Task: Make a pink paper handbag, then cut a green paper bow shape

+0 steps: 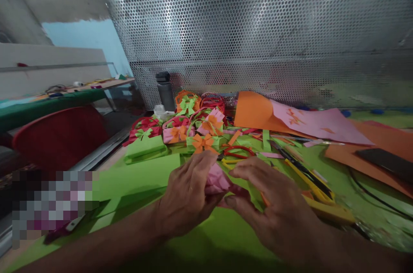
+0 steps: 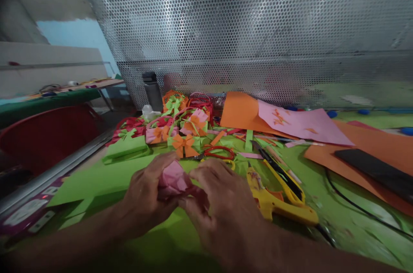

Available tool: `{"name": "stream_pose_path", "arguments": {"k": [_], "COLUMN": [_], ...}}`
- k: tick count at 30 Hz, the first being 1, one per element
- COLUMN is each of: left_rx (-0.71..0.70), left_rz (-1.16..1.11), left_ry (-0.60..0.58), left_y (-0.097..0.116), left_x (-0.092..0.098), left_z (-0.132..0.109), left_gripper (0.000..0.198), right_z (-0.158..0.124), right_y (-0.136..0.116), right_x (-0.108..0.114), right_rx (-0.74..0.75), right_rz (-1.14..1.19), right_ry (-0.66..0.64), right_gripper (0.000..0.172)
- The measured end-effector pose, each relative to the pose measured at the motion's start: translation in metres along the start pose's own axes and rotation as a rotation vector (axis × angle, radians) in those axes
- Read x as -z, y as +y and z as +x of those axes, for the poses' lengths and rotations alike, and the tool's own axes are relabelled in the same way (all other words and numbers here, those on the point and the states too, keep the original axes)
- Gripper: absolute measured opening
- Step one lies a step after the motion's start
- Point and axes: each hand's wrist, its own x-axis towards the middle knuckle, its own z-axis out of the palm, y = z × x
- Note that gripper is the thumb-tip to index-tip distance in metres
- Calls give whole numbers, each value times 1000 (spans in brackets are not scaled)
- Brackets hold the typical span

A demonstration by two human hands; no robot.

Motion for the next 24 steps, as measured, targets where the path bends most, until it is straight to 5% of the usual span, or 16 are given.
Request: {"name": "stream_pose_path", "arguments": {"k": [18,24], "left_rx": [-185,-244], "left_rz": [119,35], "left_ry": [57,61], "left_y": [7,5], "left_x": [3,3], "left_z": [8,8], "left_gripper": [42,38], "right_z": [1,8], "right_y": [-4,-2], "right_x": [0,3], "right_rx": [-28,-381], "right_rz": [58,370], "right_ry": [-42,-214], "right_gripper": [9,7]}}
